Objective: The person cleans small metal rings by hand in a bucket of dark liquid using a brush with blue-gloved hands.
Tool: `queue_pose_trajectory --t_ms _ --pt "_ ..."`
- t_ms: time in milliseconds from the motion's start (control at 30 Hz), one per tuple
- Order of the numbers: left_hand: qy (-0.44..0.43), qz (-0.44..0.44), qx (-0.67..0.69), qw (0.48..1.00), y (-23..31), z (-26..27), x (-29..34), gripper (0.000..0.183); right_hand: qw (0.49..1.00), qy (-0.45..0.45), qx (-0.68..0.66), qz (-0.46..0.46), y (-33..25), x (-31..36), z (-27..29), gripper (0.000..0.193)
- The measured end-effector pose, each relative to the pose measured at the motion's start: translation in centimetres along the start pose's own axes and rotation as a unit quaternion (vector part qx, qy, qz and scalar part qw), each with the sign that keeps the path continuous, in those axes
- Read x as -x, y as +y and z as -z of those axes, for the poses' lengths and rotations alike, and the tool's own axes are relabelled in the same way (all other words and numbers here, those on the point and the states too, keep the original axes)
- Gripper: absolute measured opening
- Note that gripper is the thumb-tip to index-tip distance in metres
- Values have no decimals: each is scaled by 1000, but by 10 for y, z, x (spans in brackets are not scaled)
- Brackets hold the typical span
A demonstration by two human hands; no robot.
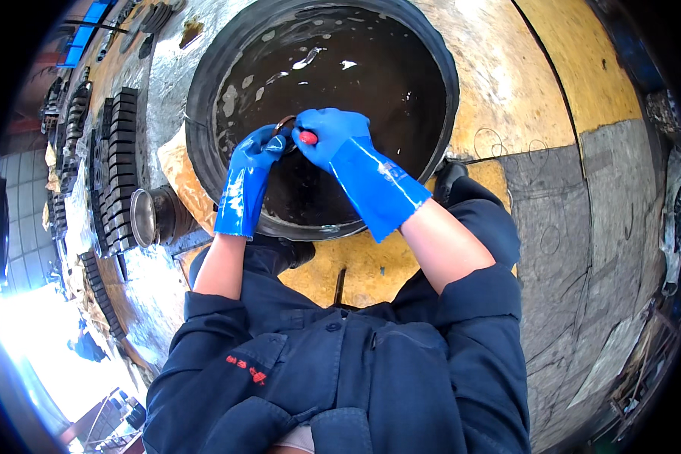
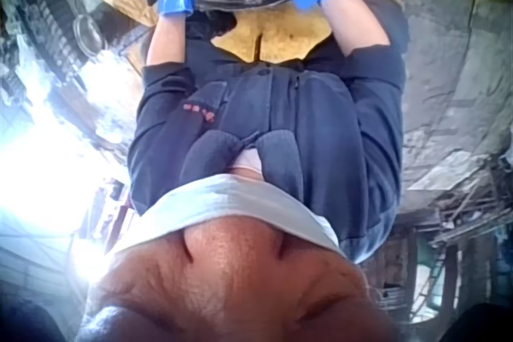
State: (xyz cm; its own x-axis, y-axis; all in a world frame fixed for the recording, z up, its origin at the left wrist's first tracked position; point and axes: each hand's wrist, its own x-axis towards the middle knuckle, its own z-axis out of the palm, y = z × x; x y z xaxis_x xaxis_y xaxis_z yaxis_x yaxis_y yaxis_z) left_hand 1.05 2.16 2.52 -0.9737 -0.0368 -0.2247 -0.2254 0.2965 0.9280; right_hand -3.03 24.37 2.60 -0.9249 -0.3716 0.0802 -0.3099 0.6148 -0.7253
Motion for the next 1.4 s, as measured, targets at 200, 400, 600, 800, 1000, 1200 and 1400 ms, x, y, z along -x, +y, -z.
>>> queue_pose_trajectory --t_ms 200,400,600,800,1000,1200,1400 --pt "-15 4 -14 1000 -2 2 -2 41 926 -122 -263 -242 20 -15 4 33" --pt "-14 44 129 991 30 -13 14 45 828 -87 -481 -276 46 -9 -20 38" --pt "-7 62 66 996 6 7 11 43 977 -133 -76 -148 -10 -5 0 44" --pt "-7 60 73 995 12 0 8 42 981 -79 128 -123 -8 -2 -7 35" --pt "-1 74 27 997 23 7 11 40 973 -34 91 -210 13 1 0 37" --pt "-3 60 33 998 17 13 10 41 931 -183 -187 -256 -21 -8 28 44" --pt "-16 67 46 997 11 11 7 38 992 -2 14 -129 6 3 -12 37"
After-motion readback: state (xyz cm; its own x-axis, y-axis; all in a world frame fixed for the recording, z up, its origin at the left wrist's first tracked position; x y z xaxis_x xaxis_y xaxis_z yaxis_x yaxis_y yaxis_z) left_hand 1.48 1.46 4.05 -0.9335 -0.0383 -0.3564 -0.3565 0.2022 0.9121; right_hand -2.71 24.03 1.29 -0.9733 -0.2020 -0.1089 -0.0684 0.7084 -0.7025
